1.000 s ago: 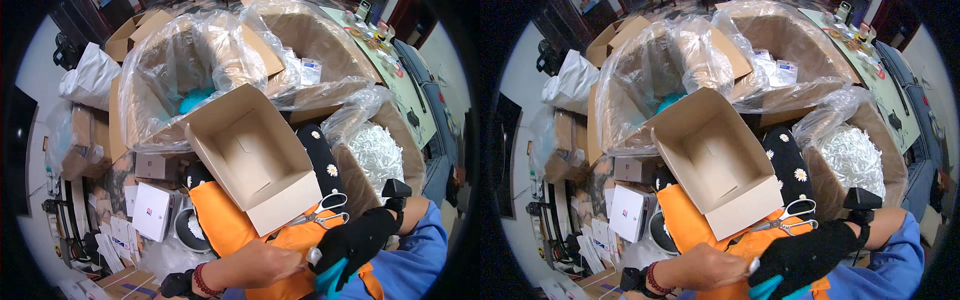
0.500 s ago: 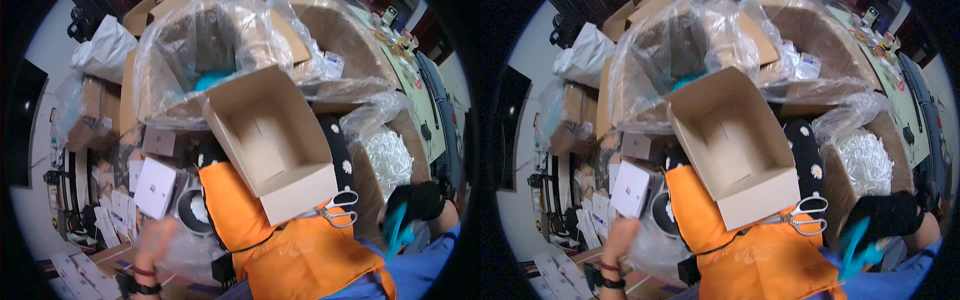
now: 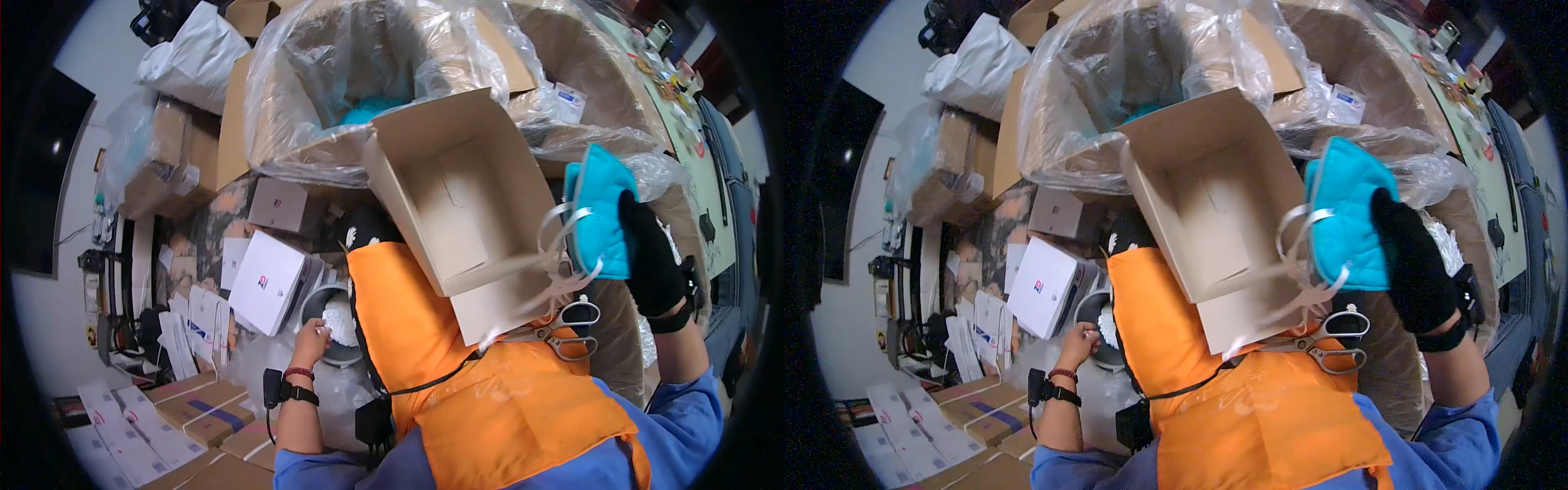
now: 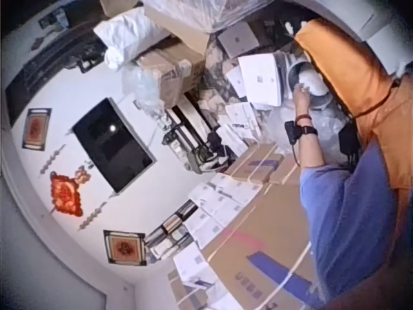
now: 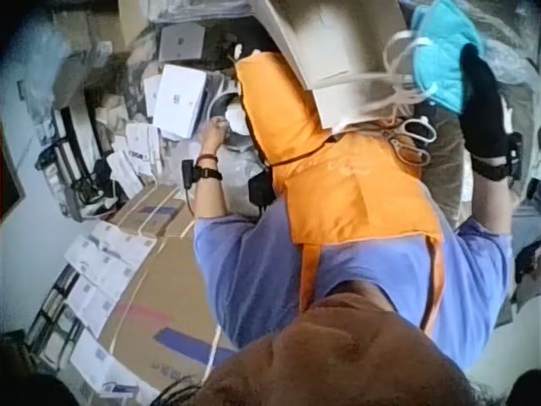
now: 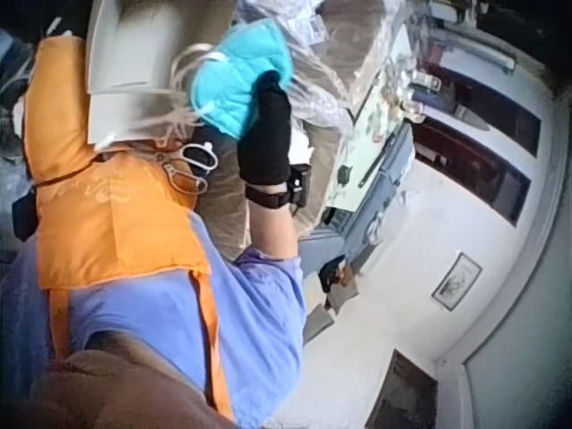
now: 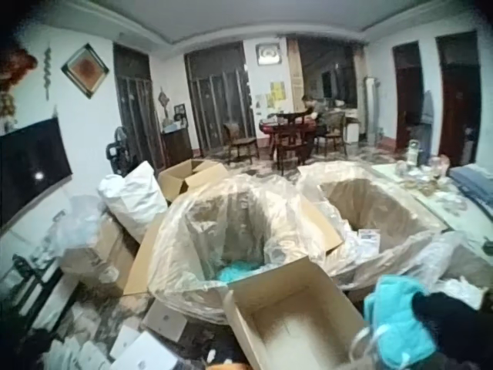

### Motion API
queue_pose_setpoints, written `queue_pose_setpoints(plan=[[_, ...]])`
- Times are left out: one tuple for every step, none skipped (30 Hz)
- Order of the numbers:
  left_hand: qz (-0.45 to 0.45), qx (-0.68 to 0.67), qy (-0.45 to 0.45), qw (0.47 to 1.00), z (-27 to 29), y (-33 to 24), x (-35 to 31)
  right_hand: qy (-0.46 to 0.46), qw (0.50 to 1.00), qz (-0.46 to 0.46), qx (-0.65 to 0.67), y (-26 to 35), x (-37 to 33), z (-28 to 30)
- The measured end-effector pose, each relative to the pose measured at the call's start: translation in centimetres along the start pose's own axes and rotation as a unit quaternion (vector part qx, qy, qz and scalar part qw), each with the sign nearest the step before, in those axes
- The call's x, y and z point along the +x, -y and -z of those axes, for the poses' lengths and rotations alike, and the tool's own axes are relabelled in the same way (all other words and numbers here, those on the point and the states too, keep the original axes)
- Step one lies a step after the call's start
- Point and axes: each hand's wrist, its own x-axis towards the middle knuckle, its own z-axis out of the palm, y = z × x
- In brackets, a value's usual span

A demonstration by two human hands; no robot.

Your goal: The recorder sorts and packs face masks from a large container into individual boxes and bags.

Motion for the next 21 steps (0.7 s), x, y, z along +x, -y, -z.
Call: queue_pose_setpoints(plan=[[-0.05, 0.104, -0.049, 0.992, -0.5, 0.9, 0.2, 0.088, 0.995, -0.052, 0.015, 1.4, -0.1, -2.2], [-0.039, 0.138, -0.037, 0.989, -0.2, 1.4, 0.5, 0.109, 0.993, -0.051, 0.006, 1.7, -0.4, -3.8], [-0.027, 0.186, -0.1, 0.977, -0.6, 1.7, 0.2, 0.129, 0.99, -0.05, -0.003, 1.9, -0.5, -5.0], [-0.061, 0.19, -0.143, 0.969, -0.3, -0.2, 0.0, 0.151, 0.986, -0.072, -0.001, 1.7, -0.2, -5.4], [-0.094, 0.194, -0.188, 0.958, 0.7, -2.8, -0.8, 0.174, 0.98, -0.094, 0.004, 1.1, 0.3, -5.6], [-0.083, 0.086, -0.169, 0.978, 2.1, -7.0, -2.0, 0.173, 0.98, -0.102, 0.009, 0.6, 0.6, -5.6], [-0.065, -0.022, -0.15, 0.986, 3.1, -10.8, -3.3, 0.179, 0.977, -0.112, 0.016, 0.2, 0.8, -5.7], [-0.162, -0.116, -0.19, 0.961, 3.0, -12.4, -4.0, 0.186, 0.974, -0.121, 0.036, 0.2, 0.8, -6.1], [-0.177, -0.184, -0.132, 0.958, 3.5, -16.0, -5.9, 0.183, 0.976, -0.116, 0.034, -0.2, 0.9, -6.4], [-0.192, -0.249, -0.07, 0.947, 4.0, -19.9, -8.2, 0.174, 0.976, -0.116, 0.065, -0.7, 1.1, -6.6], [-0.223, -0.276, -0.001, 0.935, 3.8, -22.3, -9.9, 0.168, 0.974, -0.116, 0.096, -0.8, 1.1, -6.8], [-0.252, -0.301, 0.069, 0.917, 3.4, -24.4, -11.3, 0.175, 0.967, -0.135, 0.129, -0.6, 1.0, -7.0], [-0.29, -0.303, 0.126, 0.899, 3.0, -27.2, -12.8, 0.173, 0.968, -0.13, 0.129, -0.5, 0.9, -7.1], [-0.325, -0.302, 0.18, 0.878, 2.3, -29.6, -13.9, 0.163, 0.972, -0.124, 0.115, -0.6, 0.9, -7.2], [-0.335, -0.294, 0.224, 0.867, 1.4, -30.9, -14.1, 0.153, 0.976, -0.117, 0.102, -0.8, 0.7, -7.2], [-0.342, -0.322, 0.256, 0.845, 0.3, -31.7, -14.2, 0.158, 0.972, -0.129, 0.12, -0.8, 0.5, -7.3], [-0.346, -0.319, 0.255, 0.845, -0.8, -32.3, -14.2, 0.158, 0.972, -0.125, 0.122, -1.5, 0.6, -7.1], [-0.346, -0.33, 0.286, 0.83, -1.8, -32.8, -14.0, 0.133, 0.988, -0.06, 0.041, -2.8, 1.2, -6.8], [-0.345, -0.341, 0.319, 0.814, -2.3, -33.3, -13.8, 0.104, 0.994, 0.003, -0.041, -3.6, 1.5, -6.5], [-0.353, -0.317, 0.327, 0.817, -2.1, -34.0, -14.0, 0.1, 0.994, 0.004, -0.039, -3.7, 1.4, -6.3], [-0.354, -0.313, 0.33, 0.817, -2.4, -34.4, -13.8, 0.101, 0.995, -0.002, -0.014, -3.7, 1.3, -6.1]])
